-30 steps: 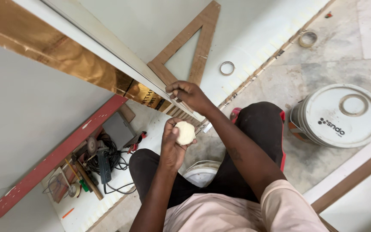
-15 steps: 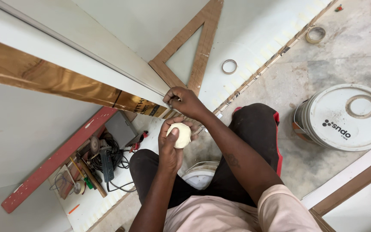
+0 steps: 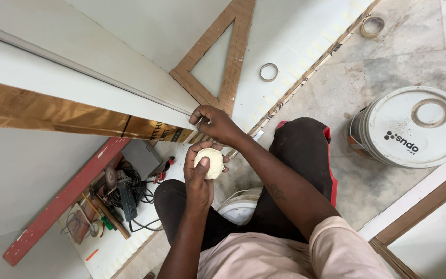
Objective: The person kneads a white putty-like substance and applies it by hand to the corner joint of a wooden frame. The person repeatedly pinches off small pieces and presses them into the seam.
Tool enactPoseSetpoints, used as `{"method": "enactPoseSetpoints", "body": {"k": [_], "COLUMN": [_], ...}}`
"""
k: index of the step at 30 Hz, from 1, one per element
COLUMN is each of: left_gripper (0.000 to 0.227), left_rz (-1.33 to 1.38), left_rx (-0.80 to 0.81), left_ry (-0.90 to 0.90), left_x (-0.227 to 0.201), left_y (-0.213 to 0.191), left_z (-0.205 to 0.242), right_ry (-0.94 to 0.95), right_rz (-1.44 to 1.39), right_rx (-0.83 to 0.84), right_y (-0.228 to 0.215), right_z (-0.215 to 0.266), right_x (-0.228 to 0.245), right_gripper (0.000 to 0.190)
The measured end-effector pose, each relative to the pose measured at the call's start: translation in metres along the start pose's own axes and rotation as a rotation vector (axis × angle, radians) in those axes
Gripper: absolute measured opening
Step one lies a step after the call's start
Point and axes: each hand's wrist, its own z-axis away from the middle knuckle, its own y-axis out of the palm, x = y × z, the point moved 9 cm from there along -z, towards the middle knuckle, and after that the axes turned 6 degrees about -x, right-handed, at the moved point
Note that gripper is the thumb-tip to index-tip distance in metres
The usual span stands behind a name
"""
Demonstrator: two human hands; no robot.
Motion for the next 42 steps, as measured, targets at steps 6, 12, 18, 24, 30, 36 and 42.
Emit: {"method": "enactPoseSetpoints", "body": {"k": [6, 12, 18, 24, 30, 36, 42], "left_gripper": [0.059, 0.058, 0.058, 0.057, 0.056, 0.055, 0.055], "left_rz": [-0.009, 0.002, 0.005, -0.007, 0.001, -0.017, -0.030], "left_rx": [-0.003, -0.010, -0.011, 0.003, -0.009, -0.013, -0.023], "left_ry": [-0.005, -0.006, -0.018, -0.030, -0.014, -0.020, -0.013], "left_x": [0.003, 0.002, 0.002, 0.005, 0.002, 0.001, -0.001], "left_y": [0.000, -0.002, -0.002, 0.001, -0.004, -0.004, -0.005], "left_z": [-0.001, 0.000, 0.000, 0.000, 0.001, 0.001, -0.001], "right_ry": [-0.056, 0.017, -0.085, -0.131, 0.078, -0.013, -0.006], "right_rz": [0.019, -0.046, 0.108, 0.200, 0.040, 0.071, 0.099], "right_rx": [0.024, 0.064, 0.056, 0.046, -0.035, 0.003, 0.037], "right_y": [0.000, -0.003, -0.004, 0.000, -0.013, -0.008, -0.007], "right_z": [-0.001, -0.001, -0.003, 0.000, -0.002, -0.001, -0.004], "right_x": [-0.006, 0.004, 0.011, 0.005, -0.009, 0.008, 0.010], "right_gripper": [0.010, 0.017, 0.019, 0.014, 0.021, 0.019, 0.016]}}
